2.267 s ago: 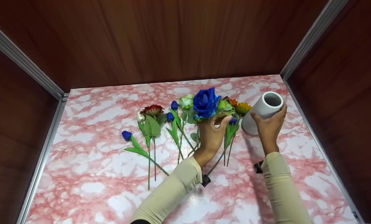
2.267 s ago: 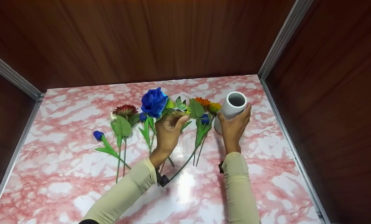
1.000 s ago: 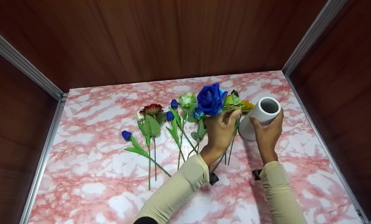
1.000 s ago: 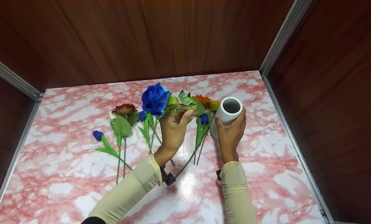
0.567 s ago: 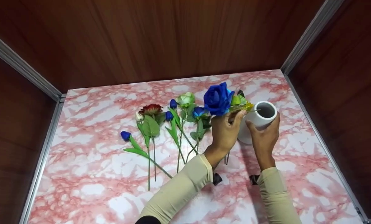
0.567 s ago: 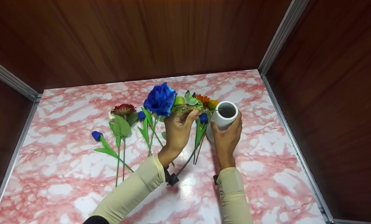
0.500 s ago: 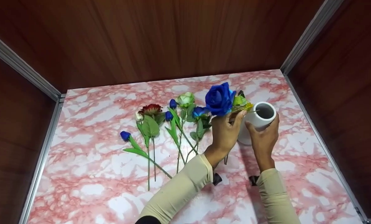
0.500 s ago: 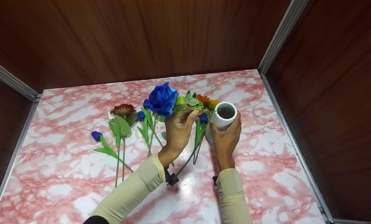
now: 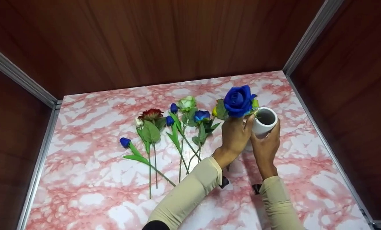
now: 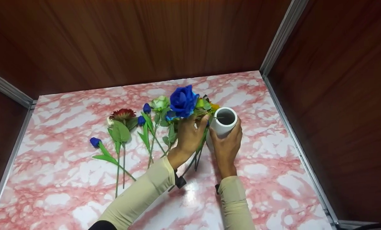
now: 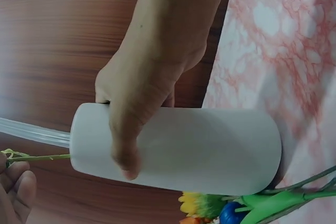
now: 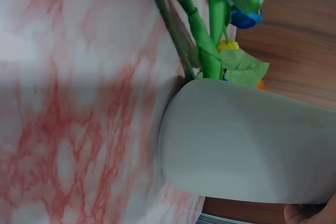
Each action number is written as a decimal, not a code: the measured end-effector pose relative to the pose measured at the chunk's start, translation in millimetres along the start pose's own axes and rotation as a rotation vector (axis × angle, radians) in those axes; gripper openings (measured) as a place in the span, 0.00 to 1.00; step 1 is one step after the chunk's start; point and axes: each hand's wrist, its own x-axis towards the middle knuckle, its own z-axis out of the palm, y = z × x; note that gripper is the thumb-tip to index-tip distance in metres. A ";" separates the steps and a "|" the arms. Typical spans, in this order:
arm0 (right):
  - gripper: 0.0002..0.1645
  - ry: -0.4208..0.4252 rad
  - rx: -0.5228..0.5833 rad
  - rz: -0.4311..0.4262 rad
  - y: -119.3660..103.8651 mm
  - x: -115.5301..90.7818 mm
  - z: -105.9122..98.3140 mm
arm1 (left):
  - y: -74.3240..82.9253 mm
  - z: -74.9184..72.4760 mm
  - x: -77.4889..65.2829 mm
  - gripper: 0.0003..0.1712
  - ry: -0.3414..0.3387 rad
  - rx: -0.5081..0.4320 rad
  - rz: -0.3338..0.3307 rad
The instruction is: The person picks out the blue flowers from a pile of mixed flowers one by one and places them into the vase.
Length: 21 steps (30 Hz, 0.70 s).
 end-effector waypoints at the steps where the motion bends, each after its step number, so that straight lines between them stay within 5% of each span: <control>1: 0.52 0.003 -0.007 -0.006 0.6 -0.7 0.6 | -0.5 2.1 -0.2 0.11 -0.017 0.012 0.006; 10: 0.50 0.023 -0.057 -0.014 3.3 -4.0 1.7 | -5.4 16.0 -1.0 0.11 -0.109 0.099 0.038; 21: 0.49 0.016 -0.065 -0.003 -1.6 -10.2 1.0 | -10.0 22.9 -2.8 0.07 -0.127 0.134 -0.060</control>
